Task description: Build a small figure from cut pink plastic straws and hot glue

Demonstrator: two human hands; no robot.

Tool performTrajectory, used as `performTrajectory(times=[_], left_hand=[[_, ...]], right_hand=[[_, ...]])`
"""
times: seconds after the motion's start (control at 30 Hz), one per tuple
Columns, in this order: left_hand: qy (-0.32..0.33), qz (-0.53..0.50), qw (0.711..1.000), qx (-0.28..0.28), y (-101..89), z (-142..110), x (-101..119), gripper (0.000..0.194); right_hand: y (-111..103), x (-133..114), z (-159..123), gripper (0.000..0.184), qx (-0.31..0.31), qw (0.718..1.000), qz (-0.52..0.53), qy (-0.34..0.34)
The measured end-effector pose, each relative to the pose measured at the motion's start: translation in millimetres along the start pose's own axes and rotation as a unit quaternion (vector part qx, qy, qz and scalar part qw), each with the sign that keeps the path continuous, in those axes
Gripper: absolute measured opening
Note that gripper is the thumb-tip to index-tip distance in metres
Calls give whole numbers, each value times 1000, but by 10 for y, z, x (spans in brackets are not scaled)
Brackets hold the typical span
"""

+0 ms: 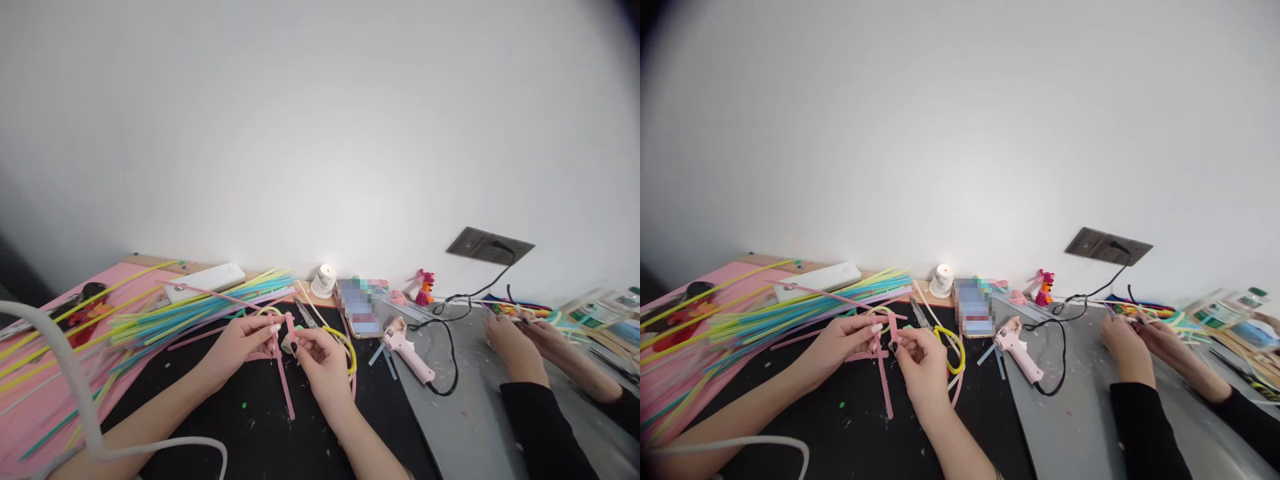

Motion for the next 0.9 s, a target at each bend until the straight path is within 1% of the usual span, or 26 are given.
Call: performTrajectory(times=[0.07,0.17,0.4,0.6,0.77,0.9], left_hand=[[-5,18,1000,-20,64,-14,-18,22],[14,31,999,-38,122,-6,5,18],[46,58,995,-61,206,-19,66,25],[46,44,996,-61,237,-23,61,22],[56,56,995,-53,240,-16,106,20],[67,64,994,-51,233,-26,127,21]], right_hand=[[36,9,-12,23,-7,1000,4,-7],[63,-12,-24,26,-11,1000,-1,-21],[75,-33,-22,21,-2,1000,-6,-26],[76,-66,-27,16,4,999,-14,-34],[72,-45,-30,12,11,999,-15,-36],[62,-102,-35,13,18,999,-17,-47]])
Point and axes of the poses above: each hand's wrist, its own z-axis towards the middle knuckle, its own y-axis out of the palm, x = y × z, the point moved 10 cm from there along z, towards the middle knuckle, and after that the axes turned 5 degrees about y, right-handed, at the moved point
